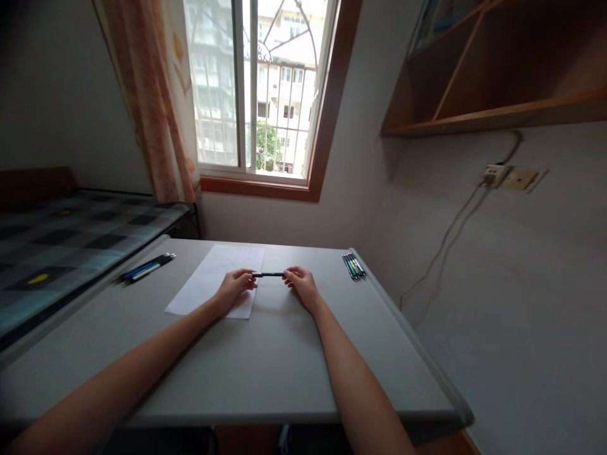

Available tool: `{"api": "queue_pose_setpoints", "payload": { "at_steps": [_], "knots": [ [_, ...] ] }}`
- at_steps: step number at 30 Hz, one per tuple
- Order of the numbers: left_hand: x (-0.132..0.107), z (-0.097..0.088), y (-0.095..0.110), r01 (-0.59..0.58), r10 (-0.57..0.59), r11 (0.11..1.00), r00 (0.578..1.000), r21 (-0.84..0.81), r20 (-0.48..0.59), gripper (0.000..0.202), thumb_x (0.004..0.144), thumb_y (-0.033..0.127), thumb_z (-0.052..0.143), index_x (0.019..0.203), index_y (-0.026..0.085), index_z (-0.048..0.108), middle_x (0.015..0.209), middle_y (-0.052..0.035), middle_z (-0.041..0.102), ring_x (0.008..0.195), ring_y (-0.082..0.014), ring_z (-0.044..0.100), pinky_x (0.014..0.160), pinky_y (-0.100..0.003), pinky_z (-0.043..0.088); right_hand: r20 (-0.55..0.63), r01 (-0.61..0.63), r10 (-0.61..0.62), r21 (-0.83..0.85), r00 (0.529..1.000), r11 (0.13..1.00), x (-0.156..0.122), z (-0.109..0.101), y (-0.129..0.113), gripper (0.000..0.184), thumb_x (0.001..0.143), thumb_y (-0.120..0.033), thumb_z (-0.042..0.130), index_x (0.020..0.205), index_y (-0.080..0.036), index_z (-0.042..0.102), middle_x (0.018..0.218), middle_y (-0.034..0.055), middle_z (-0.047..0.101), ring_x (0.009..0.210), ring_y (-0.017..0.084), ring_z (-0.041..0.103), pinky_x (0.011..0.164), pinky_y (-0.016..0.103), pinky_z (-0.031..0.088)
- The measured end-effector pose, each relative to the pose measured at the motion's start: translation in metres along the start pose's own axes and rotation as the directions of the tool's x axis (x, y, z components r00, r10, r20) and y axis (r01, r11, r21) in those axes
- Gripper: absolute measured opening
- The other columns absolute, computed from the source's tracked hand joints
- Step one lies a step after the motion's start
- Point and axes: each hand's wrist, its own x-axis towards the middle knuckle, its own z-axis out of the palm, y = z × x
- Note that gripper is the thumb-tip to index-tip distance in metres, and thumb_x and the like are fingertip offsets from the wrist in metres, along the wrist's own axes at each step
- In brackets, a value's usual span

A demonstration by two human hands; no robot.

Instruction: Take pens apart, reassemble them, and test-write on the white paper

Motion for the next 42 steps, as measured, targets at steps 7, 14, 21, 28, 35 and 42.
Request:
{"api": "queue_pose_setpoints", "payload": {
  "at_steps": [7, 14, 21, 28, 35, 42],
  "knots": [
    [0.0003, -0.0011, -0.0004, -0.004, 0.004, 1.0, 1.0, 0.013, 0.0, 0.027, 0.064, 0.027, 0.063, 0.085, 0.01, 0.061, 0.066, -0.0029, 0.061, 0.057, -0.0121, 0.061, 0.06, -0.025, 0.046, -0.009, -0.009, 0.009, -0.013, 1.0, 1.0, -0.0003, 0.0006, -0.0018, 0.032, 0.06, -0.043, 0.069, 0.076, -0.017, 0.06, 0.066, 0.0022, 0.063, 0.055, 0.01, 0.053, 0.053, 0.022, 0.039],
    [0.0026, -0.0016, -0.0036, 0.001, -0.001, 1.0, 1.0, 0.026, -0.01, 0.024, 0.062, 0.022, 0.061, 0.084, 0.01, 0.062, 0.065, -0.0033, 0.062, 0.058, -0.0123, 0.061, 0.061, -0.025, 0.046, -0.007, -0.003, 0.003, -0.011, 1.0, 1.0, 0.0005, -0.0005, 0.0008, 0.031, 0.06, -0.042, 0.069, 0.077, -0.017, 0.06, 0.066, 0.0024, 0.064, 0.055, 0.01, 0.053, 0.053, 0.022, 0.039],
    [0.0028, -0.001, -0.0021, -0.007, 0.007, 1.0, 1.0, 0.018, -0.015, 0.024, 0.062, 0.021, 0.06, 0.084, 0.011, 0.062, 0.068, -0.0031, 0.062, 0.057, -0.012, 0.061, 0.06, -0.025, 0.046, 0.0, 0.009, -0.009, -0.018, 1.0, 1.0, 0.0007, -0.0006, 0.0018, 0.031, 0.06, -0.043, 0.069, 0.077, -0.017, 0.061, 0.066, 0.0023, 0.064, 0.055, 0.01, 0.053, 0.053, 0.022, 0.039],
    [0.0012, -0.0014, 0.0004, -0.021, 0.021, 0.998, 1.0, 0.054, 0.001, 0.031, 0.06, 0.028, 0.068, 0.087, 0.012, 0.063, 0.069, -0.0033, 0.062, 0.057, -0.0114, 0.06, 0.058, -0.023, 0.045, 0.005, 0.016, -0.015, -0.056, 1.0, 0.998, 0.0006, -0.0001, 0.0, 0.031, 0.059, -0.04, 0.069, 0.08, -0.018, 0.063, 0.069, 0.0016, 0.063, 0.056, 0.01, 0.053, 0.054, 0.022, 0.04],
    [-0.0001, -0.0009, 0.0011, -0.018, 0.018, 0.998, 1.0, 0.055, -0.003, 0.028, 0.061, 0.026, 0.066, 0.086, 0.012, 0.063, 0.07, -0.0029, 0.061, 0.057, -0.0113, 0.06, 0.058, -0.023, 0.045, 0.018, 0.009, -0.008, -0.068, 1.0, 0.998, 0.0004, 0.0003, 0.0004, 0.029, 0.058, -0.039, 0.07, 0.078, -0.018, 0.063, 0.068, 0.0015, 0.063, 0.056, 0.01, 0.052, 0.055, 0.023, 0.041],
    [0.0013, -0.0006, -0.0008, -0.017, 0.017, 0.999, 1.0, 0.044, -0.017, 0.025, 0.062, 0.017, 0.057, 0.085, 0.012, 0.063, 0.071, -0.0027, 0.061, 0.057, -0.0111, 0.061, 0.06, -0.024, 0.047, 0.023, 0.015, -0.014, -0.054, 1.0, 0.998, -0.0004, 0.0007, -0.0003, 0.026, 0.061, -0.037, 0.069, 0.077, -0.018, 0.063, 0.067, 0.0009, 0.062, 0.056, 0.009, 0.051, 0.056, 0.022, 0.04]
  ]
}}
